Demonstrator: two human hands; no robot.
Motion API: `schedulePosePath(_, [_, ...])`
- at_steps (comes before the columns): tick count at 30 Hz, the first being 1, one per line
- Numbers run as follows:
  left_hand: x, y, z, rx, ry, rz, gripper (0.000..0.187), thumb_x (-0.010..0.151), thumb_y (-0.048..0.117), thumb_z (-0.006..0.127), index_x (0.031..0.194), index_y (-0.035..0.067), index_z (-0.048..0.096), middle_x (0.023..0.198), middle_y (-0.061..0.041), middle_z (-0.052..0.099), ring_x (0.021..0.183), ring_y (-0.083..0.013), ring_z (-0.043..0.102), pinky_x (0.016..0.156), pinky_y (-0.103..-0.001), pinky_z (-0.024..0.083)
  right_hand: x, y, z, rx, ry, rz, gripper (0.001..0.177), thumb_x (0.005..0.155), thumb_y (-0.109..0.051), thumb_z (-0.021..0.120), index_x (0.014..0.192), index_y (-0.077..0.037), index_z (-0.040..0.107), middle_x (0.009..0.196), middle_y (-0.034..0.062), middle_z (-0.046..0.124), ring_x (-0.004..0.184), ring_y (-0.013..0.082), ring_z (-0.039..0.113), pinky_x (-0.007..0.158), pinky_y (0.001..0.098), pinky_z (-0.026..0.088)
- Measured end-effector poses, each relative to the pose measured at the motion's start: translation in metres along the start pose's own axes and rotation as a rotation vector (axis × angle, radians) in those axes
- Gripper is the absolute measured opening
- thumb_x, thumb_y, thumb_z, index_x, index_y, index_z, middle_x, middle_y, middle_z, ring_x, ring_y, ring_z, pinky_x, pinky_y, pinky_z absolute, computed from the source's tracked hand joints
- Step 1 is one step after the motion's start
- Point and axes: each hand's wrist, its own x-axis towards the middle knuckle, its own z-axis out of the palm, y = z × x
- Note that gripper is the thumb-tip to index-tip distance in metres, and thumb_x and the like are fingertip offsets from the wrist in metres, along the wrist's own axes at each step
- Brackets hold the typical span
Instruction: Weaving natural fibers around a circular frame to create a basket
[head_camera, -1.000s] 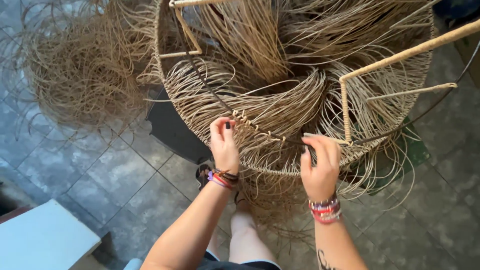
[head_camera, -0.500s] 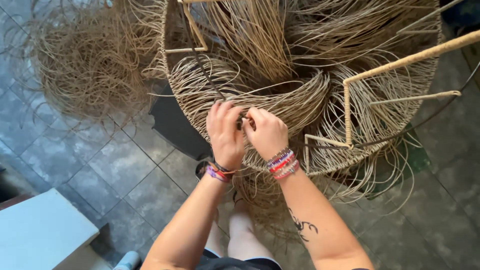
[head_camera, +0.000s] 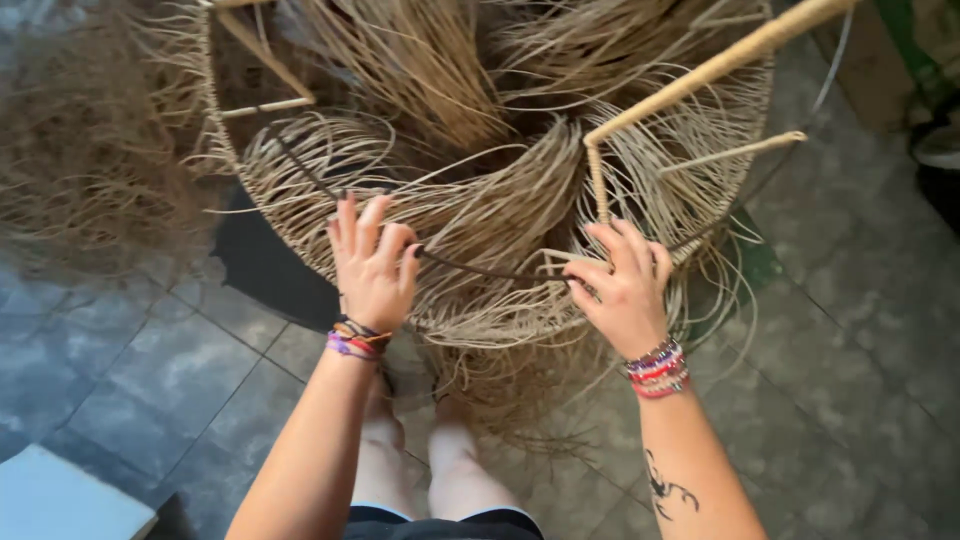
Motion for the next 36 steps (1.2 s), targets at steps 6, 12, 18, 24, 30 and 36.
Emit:
schedulePosePath(6, [-0.004, 0.021, -0.008, 0.072, 0.037, -0.085, 0.022, 0.107, 0.044, 0.048, 0.104, 0.03, 0.063, 0.16, -0.003, 0.046, 0.156, -0.0371, 0.021, 0.124, -0.051, 0.011, 0.004, -0.001, -0.001, 0.134, 0.026, 0.085, 0.016, 0.081, -0.027, 0.079, 0.095, -0.03, 0.074, 0.156, 0.0066, 0.046, 0.151, 0.0386, 0.031, 0.114, 0.0607, 0.023])
schedulePosePath(12, [-0.052, 0.111, 0.013, -0.147, 0.217, 0.01, 0.048, 0.069, 0.017, 0.068, 0.116, 0.017, 0.07, 0.123, -0.012, 0.062, 0.122, -0.0387, 0.059, 0.113, -0.056, 0.04, -0.016, 0.029, 0.004, 0.572, -0.053, 0.2, 0.064, 0.08, -0.027, 0.082, 0.14, -0.029, 0.06, 0.165, 0.0083, 0.035, 0.154, 0.0361, 0.027, 0.12, 0.0592, 0.015])
schedulePosePath(18, [-0.004, 0.173, 0.072, -0.78, -0.123, -0.108, 0.093, 0.078, 0.024, 0.082, 0.154, -0.003, 0.035, 0.152, -0.035, 0.039, 0.145, -0.0548, 0.031, 0.122, -0.06, 0.023, -0.021, 0.036, 0.004, 0.557, -0.112, 0.131, 0.057, 0.084, -0.024, 0.08, 0.138, -0.026, 0.063, 0.163, 0.0061, 0.04, 0.155, 0.0306, 0.027, 0.123, 0.0512, 0.009])
schedulePosePath(24, [-0.02, 0.211, 0.119, -1.001, -0.167, -0.259, 0.028, 0.103, 0.027, 0.052, 0.126, 0.011, 0.052, 0.11, -0.013, 0.064, 0.104, -0.0363, 0.066, 0.09, -0.043, 0.052, -0.02, 0.039, 0.004, 0.644, -0.109, 0.122, 0.056, 0.083, -0.005, 0.067, 0.135, -0.022, 0.063, 0.162, 0.0053, 0.041, 0.156, 0.0261, 0.026, 0.124, 0.0435, 0.002])
schedulePosePath(30, [-0.041, 0.276, 0.125, -0.892, -0.121, -0.77, 0.064, 0.111, 0.031, 0.04, 0.143, -0.023, 0.029, 0.12, -0.043, 0.061, 0.119, -0.0486, 0.062, 0.101, -0.053, 0.048, -0.018, 0.04, -0.001, 0.702, -0.148, 0.104, 0.064, 0.072, -0.009, 0.058, 0.135, -0.022, 0.061, 0.164, 0.0051, 0.039, 0.157, 0.025, 0.025, 0.123, 0.0421, -0.002])
schedulePosePath(36, [-0.072, 0.316, 0.112, -1.618, -0.17, -1.254, 0.047, 0.11, 0.028, 0.033, 0.156, 0.023, 0.04, 0.077, -0.002, 0.044, 0.054, -0.0125, 0.042, 0.042, -0.02, 0.045, -0.018, 0.041, -0.002, 0.799, -0.185, 0.109, 0.066, 0.073, -0.008, 0.045, 0.137, -0.02, 0.061, 0.165, 0.0044, 0.036, 0.158, 0.0232, 0.02, 0.123, 0.0399, -0.005])
